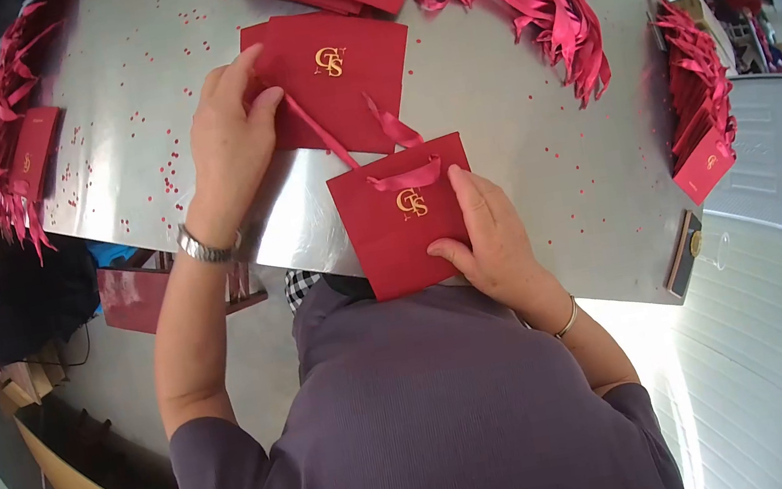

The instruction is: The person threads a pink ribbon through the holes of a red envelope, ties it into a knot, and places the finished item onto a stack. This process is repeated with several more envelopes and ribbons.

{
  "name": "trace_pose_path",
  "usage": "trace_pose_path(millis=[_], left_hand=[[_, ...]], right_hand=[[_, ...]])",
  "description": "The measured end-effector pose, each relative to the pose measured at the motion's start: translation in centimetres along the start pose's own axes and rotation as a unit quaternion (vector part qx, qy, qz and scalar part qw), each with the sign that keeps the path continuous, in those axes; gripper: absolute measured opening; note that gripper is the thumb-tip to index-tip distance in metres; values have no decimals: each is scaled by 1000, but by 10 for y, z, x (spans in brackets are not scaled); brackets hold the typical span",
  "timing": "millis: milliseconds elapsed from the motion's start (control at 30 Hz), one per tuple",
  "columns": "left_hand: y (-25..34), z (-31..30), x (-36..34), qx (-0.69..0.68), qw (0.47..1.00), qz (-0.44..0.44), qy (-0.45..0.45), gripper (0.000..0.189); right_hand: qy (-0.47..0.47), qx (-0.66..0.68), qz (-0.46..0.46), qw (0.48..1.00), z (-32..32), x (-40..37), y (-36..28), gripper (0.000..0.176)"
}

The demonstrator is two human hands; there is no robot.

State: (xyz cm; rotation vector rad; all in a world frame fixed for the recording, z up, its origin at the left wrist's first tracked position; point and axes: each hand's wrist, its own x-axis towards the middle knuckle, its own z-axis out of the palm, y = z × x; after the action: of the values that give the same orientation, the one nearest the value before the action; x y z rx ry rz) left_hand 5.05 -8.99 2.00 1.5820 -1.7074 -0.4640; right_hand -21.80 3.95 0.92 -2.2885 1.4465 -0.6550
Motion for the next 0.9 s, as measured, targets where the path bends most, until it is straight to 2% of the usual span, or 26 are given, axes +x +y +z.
trace_pose_path(millis=[33, 100, 200, 233, 267, 333, 367, 467, 633, 733, 800, 900], left_hand=[[2, 3, 0, 22, 997, 77, 16, 37], [17, 13, -4, 41, 974, 220, -18, 33], [36, 27, -2, 72, 950, 282, -112, 29], [31, 33, 1, 78, 944, 296, -124, 20], [28, 34, 4, 79, 943, 297, -125, 20], [27, 35, 5, 74, 944, 260, -186, 12], [28, 36, 4, 83, 947, 268, -160, 7], [17, 40, 18, 125, 969, 207, -44, 5], [11, 43, 14, 110, 980, 163, -37, 8], [32, 25, 9, 61, 978, 197, 42, 19], [43, 18, -14, 44, 981, 189, -17, 18], [57, 20, -47, 25, 965, 157, -209, 14]], right_hand=[[-2, 2, 2, 1000, 1, 0, 0, 82], [-2, 1, 1, 1000, -1, 1, -2, 80], [-3, 0, -1, 1000, -2, 1, -3, 75], [-3, -2, -3, 1000, -2, 2, -3, 72], [-2, -2, -2, 1000, -2, 3, -2, 72], [-2, 0, -4, 1000, -3, 2, -2, 69], [-2, 0, -1, 1000, -3, 2, -3, 69], [-8, 6, 1, 1000, -4, 2, -4, 68], [-13, -7, -16, 1000, -4, 3, -2, 62], [-5, -9, -30, 1000, -1, 1, 2, 61], [-3, 6, -21, 1000, -2, 0, 2, 58], [23, -7, -27, 999, -12, 5, 3, 55]])
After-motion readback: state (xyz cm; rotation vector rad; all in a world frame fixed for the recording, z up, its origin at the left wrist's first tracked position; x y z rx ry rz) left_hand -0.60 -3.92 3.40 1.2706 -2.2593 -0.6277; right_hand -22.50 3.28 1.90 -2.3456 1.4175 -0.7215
